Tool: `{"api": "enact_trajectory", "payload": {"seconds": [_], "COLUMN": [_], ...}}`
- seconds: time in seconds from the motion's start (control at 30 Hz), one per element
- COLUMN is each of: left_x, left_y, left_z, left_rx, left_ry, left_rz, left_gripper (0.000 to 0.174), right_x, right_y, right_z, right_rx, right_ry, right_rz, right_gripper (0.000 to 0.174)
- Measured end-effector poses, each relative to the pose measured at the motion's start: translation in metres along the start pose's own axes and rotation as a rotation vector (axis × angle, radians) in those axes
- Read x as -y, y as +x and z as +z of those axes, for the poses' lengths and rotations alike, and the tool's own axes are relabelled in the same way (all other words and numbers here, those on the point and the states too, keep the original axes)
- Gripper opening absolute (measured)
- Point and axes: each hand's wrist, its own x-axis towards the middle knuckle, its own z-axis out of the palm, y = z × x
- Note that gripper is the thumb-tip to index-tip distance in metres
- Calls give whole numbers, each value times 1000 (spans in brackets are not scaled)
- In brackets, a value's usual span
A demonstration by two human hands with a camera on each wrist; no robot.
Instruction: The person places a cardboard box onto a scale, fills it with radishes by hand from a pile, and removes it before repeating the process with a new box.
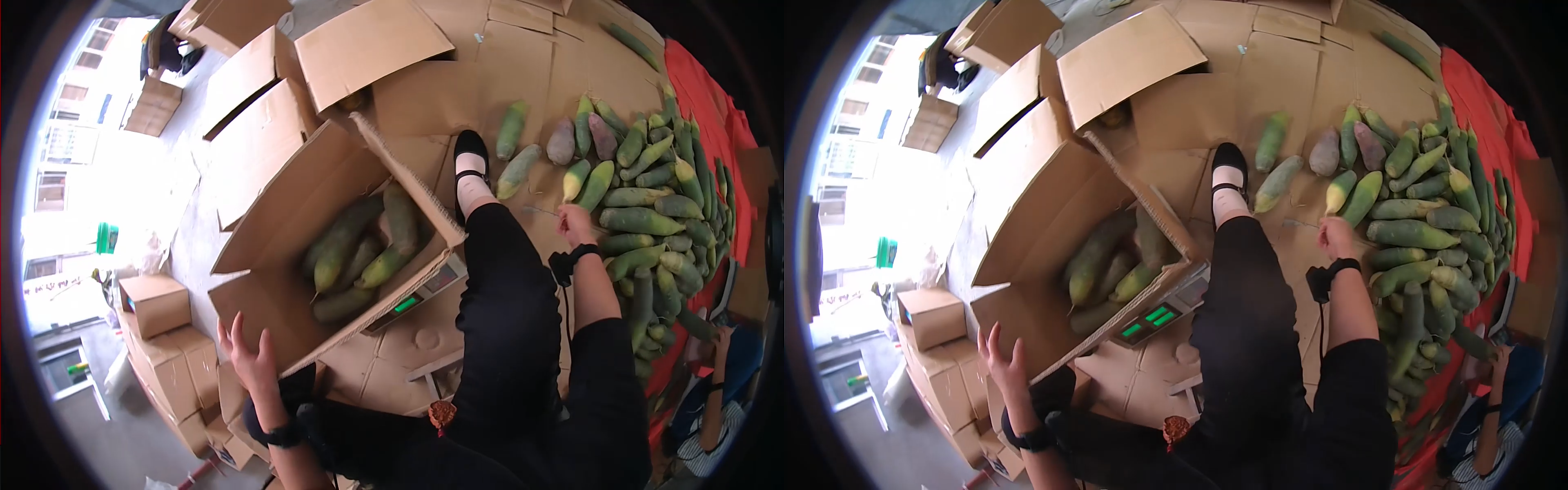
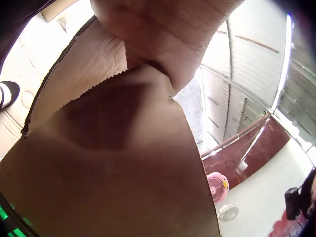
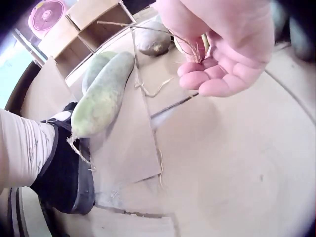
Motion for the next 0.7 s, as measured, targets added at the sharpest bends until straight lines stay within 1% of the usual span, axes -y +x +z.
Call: {"api": "enact_trajectory", "payload": {"seconds": [0.03, 0.07, 0.13, 0.17, 0.23, 0.27, 0.33, 0.37, 0.4, 0.43, 0.5, 0.57, 0.63, 0.7], "left_x": [1, 1, -1, -6, -8, -7, -7, -10, -12, -11, -6, -3, 2, 2], "left_y": [0, 0, -1, -2, -2, -2, -4, -5, -6, -6, -7, -7, -7, -8], "left_z": [0, 1, 1, 0, -1, 0, -2, -3, -3, -2, 0, 2, 3, 3], "left_rx": [-1, -3, -15, -18, -28, -33, -38, -36, -31, -21, -44, -39, -44, -42], "left_ry": [6, 8, -17, -4, -4, 11, 18, 6, -8, -20, -3, -6, -6, -8], "left_rz": [7, 17, 9, 3, -2, 9, 25, 0, -20, -4, 10, 28, 27, 38], "left_gripper": [50, 50, 48, 47, 45, 44, 43, 43, 42, 42, 41, 40, 39, 39], "right_x": [21, 37, 65, 75, 96, 106, 122, 131, 140, 149, 166, 174, 187, 187], "right_y": [-20, -33, -56, -74, -111, -134, -185, -212, -241, -269, -322, -357, -384, -398], "right_z": [-2, -5, -14, -17, -20, -18, -4, 4, 13, 22, 37, 54, 69, 95], "right_rx": [16, 23, -87, -86, 75, 73, 209, 197, 272, 342, 439, 489, 602, 776], "right_ry": [76, 70, 132, 127, 229, 226, 98, 97, 27, -43, -57, 58, -7, 119], "right_rz": [-119, -127, -349, -353, -496, -506, -664, -671, -736, -799, -888, -995, -1099, -1102], "right_gripper": [10, 10, 12, 12, 15, 15, 15, 15, 15, 15, 15, 15, 19, 21]}}
